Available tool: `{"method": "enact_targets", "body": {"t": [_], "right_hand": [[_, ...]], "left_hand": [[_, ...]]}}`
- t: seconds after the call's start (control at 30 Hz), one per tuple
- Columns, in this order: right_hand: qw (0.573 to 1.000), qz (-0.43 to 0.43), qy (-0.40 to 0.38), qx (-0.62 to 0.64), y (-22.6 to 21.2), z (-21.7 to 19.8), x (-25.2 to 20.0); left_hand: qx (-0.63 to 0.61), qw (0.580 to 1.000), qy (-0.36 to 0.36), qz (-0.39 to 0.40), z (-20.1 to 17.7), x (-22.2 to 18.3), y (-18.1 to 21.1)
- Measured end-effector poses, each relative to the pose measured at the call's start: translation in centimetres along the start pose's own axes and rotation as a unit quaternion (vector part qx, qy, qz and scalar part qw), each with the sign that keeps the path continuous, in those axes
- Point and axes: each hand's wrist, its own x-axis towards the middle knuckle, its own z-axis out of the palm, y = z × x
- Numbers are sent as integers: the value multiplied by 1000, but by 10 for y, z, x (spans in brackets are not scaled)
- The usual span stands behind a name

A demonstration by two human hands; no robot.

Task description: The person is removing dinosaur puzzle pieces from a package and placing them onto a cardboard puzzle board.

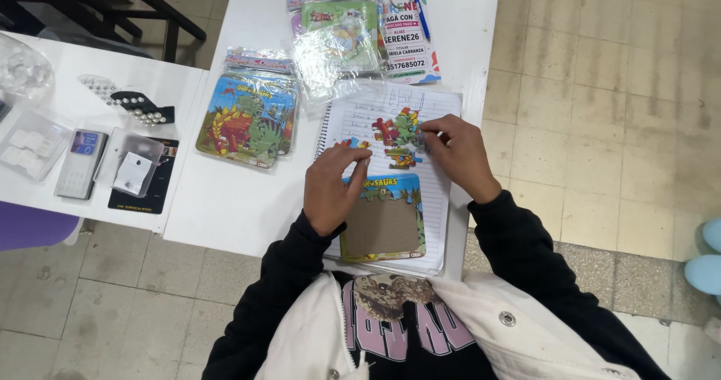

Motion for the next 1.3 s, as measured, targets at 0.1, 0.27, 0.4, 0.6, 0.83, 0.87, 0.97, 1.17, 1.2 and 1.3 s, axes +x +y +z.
{"method": "enact_targets", "body": {"t": [0.1, 0.27, 0.4, 0.6, 0.83, 0.87, 0.97, 1.17, 1.2, 1.3], "right_hand": [[993, 70, -57, -75, -19, -5, 9], [988, -37, -94, -117, -46, -6, 9], [988, -43, -119, -85, -46, 1, 9], [990, 36, -138, 2, -42, 4, 5], [984, -22, -158, 78, -47, -2, -11], [983, -9, -160, 91, -51, -5, -13], [980, 10, -142, 142, -60, -14, -24], [979, -20, -86, 186, -74, -46, -44], [983, -21, -81, 165, -75, -50, -45], [983, 19, -134, 121, -70, -38, -46]], "left_hand": [[-34, 995, -47, -77, 1, 16, 7], [-51, 993, -28, -106, 9, 13, -2], [-56, 993, -7, -100, 9, 11, -6], [-33, 992, -36, -113, 9, 8, -11], [-133, 980, -123, -80, 12, -2, -5], [-148, 975, -127, -108, 6, -1, 3], [-184, 960, -127, -165, -4, -9, 14], [-200, 959, -137, -146, -8, -26, 12], [-193, 962, -151, -120, -6, -29, 9], [-237, 939, -185, -165, -1, -28, 15]]}}
